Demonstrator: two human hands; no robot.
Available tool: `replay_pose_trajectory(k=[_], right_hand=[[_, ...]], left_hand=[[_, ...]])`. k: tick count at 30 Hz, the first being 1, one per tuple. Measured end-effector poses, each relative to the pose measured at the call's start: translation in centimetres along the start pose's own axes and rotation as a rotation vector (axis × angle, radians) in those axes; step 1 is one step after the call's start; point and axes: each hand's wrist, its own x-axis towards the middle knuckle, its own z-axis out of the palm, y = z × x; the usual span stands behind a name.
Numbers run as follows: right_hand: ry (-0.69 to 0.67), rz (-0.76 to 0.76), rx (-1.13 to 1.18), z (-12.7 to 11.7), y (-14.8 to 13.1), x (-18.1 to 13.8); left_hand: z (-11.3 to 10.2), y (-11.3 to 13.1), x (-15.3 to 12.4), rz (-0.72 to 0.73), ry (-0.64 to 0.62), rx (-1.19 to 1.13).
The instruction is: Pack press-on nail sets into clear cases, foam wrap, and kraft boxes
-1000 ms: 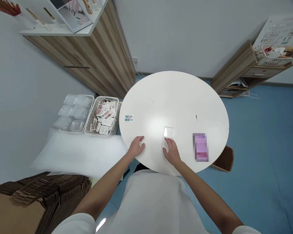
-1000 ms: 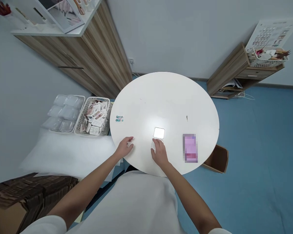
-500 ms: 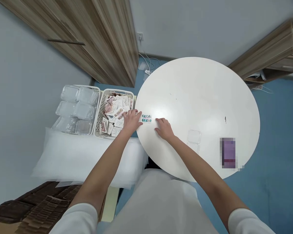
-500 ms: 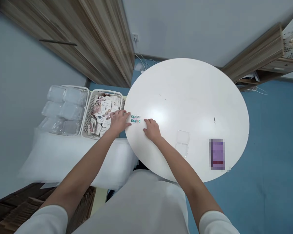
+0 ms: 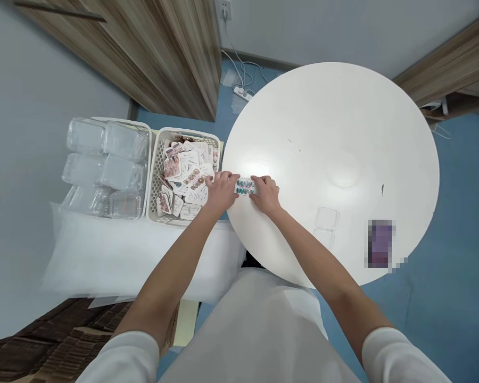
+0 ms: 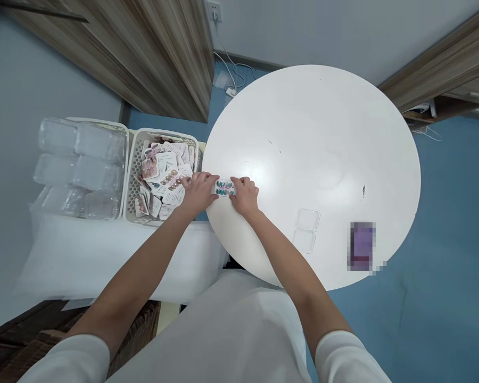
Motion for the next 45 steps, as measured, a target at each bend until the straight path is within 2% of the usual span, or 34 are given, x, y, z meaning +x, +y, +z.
replay_pose_trajectory(k=[3,10,15,20,24,30,35,40,45], right_hand=[[0.004,-0.017,0.008,0.0,0.1,-0.3],[-0.082,-0.059,0.112,-0.5,0.2,-0.6],[-0.054,-0.104,0.261,-1.5,1.4,-2.3],[0.008,-0.144,0.289,-3.7,3.6,-5.8],[0.039,-0.183,0.316,-5.8,6.2,-9.6],[0.048,-0.175,0.348,-8.5,11.6,-16.3],[0.056,-0.116,0.347,-9.5,16.4,-20.8],[0.074,-0.075,0.229,-9.2,19.7,-22.6],[0.05,-0.01,0.093,-8.4,21.0,-22.4]], left_hand=[[0.3,0.0,-0.3,-0.012,-0.017,-0.027],[0.7,0.1,-0.6,-0.003,-0.018,-0.049],[0.2,1.6,-1.2,0.041,-0.021,-0.05],[-0.3,5.2,-3.0,0.083,0.018,-0.084],[0.1,9.0,-5.2,0.137,0.038,-0.137],[2.9,15.1,-8.0,0.254,-0.001,-0.231],[6.2,19.9,-9.2,0.33,-0.071,-0.312],[8.7,22.9,-9.5,0.301,-0.086,-0.24],[10.1,23.6,-9.1,0.275,-0.042,-0.121]])
